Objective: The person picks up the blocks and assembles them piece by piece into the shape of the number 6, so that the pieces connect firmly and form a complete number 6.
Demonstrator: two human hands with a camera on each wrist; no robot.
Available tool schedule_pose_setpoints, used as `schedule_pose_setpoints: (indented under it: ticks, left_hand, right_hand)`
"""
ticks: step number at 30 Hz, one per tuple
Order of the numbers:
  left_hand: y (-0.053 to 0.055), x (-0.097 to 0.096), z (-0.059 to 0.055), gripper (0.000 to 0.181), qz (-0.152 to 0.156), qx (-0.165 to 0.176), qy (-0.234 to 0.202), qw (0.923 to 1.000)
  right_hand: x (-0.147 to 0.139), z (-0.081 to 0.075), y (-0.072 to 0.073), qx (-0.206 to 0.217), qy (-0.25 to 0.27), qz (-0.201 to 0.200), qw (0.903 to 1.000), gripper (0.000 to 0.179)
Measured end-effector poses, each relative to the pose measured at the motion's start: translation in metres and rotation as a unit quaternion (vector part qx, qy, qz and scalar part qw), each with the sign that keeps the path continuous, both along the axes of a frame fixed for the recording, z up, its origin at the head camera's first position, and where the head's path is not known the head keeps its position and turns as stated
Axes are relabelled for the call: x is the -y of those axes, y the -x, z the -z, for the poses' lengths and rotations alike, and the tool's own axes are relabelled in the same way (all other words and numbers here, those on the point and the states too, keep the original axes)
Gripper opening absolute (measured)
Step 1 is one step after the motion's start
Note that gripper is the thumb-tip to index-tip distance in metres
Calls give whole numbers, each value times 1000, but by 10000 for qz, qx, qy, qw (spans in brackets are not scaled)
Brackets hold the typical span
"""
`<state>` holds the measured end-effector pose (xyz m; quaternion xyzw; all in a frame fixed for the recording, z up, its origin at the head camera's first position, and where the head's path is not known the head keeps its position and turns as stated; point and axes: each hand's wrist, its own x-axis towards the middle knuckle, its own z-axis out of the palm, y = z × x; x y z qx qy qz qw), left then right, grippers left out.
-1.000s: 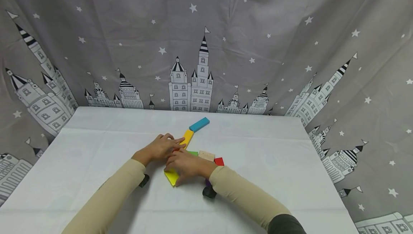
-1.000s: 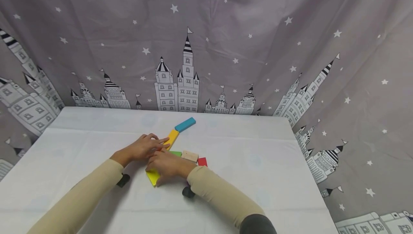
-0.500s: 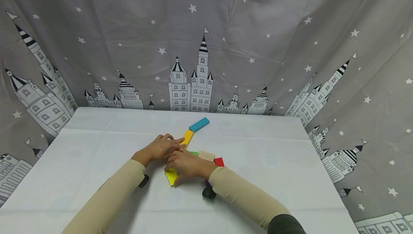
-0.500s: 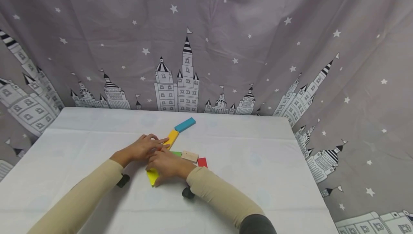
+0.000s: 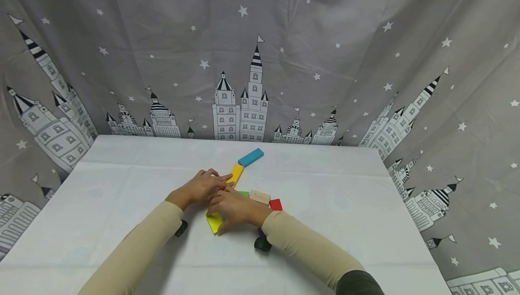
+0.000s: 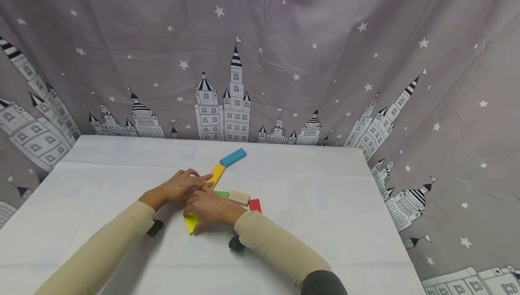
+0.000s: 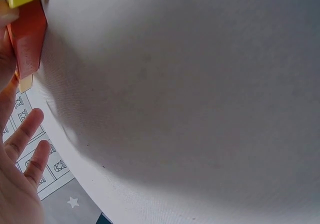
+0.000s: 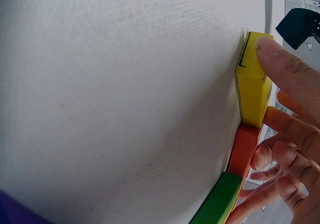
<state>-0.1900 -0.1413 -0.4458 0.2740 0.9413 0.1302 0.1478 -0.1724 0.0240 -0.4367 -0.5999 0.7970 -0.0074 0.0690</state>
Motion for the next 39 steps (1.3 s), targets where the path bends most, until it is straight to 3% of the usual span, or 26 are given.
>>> schedule_pose_setpoints:
  ticks: [10,20,29,39]
  left_hand:
    - [1,1,2,49,21,-108,79,9999]
    - [-1,2,1,54,86,-140,-44,9999]
    - [0,1,1,54,-66,-58,41,10000]
    - [1,-4,2,53,-104,-22,374,9992]
  right_hand:
    - [1,-1,-2,-46,-33,74,10000,55]
    - [-7,-4,-1,489,152,146,9986,52]
    - [-40,-11,5,1004,239,643,9926,46]
    - [-82,-7,6,1285,134,804,9884,43]
